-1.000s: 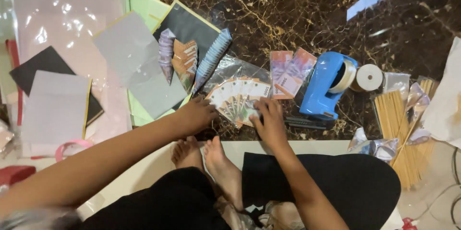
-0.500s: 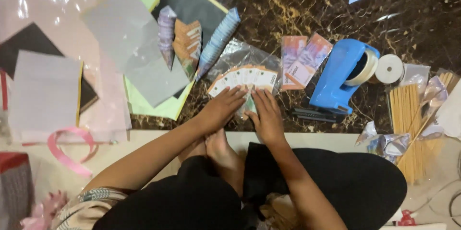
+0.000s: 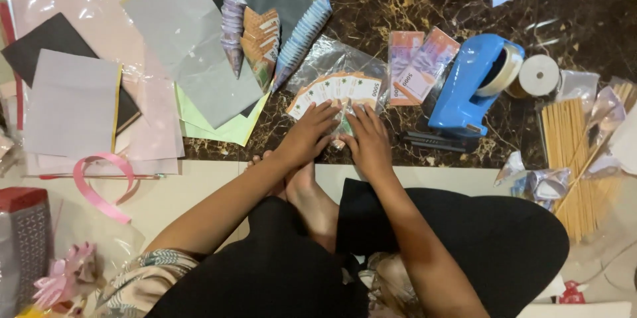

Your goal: The person is preparing a money fan by inserting individual currency bills into plastic sleeves and arranging them in a semi-circular pattern.

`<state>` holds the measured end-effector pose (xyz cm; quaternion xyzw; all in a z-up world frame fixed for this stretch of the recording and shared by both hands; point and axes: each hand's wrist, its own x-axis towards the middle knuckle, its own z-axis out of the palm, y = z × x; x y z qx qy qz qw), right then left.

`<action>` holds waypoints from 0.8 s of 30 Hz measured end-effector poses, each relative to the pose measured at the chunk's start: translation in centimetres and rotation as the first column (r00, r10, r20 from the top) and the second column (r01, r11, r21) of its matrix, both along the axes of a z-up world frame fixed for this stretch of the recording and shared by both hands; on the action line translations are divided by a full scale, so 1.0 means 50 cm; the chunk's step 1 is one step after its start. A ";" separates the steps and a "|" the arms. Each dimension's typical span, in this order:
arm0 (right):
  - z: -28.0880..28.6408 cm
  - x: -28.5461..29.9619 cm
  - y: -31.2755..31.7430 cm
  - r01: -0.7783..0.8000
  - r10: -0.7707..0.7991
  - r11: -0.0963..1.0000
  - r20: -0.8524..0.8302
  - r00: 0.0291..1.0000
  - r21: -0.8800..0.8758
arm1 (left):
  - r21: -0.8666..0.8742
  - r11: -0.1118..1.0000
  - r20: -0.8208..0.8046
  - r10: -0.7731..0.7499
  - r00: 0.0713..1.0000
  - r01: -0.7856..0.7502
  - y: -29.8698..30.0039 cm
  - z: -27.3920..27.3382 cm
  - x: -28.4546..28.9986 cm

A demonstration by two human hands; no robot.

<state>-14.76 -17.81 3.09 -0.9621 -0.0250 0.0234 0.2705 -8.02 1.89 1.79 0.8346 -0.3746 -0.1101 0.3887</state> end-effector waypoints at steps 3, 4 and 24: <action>-0.005 0.001 0.000 0.013 -0.013 1.000 0.019 1.000 0.003 | 0.016 1.000 0.041 -0.003 0.999 0.002 -0.005 -0.005 0.002; -0.010 -0.002 0.001 0.010 -0.010 1.000 0.023 1.000 0.003 | 0.027 1.000 0.057 0.006 0.998 -0.007 -0.004 -0.008 -0.003; -0.001 0.174 -0.186 0.361 -0.320 0.930 0.327 0.889 -0.071 | 0.338 0.934 0.087 0.091 0.992 -0.115 -0.029 0.059 -0.038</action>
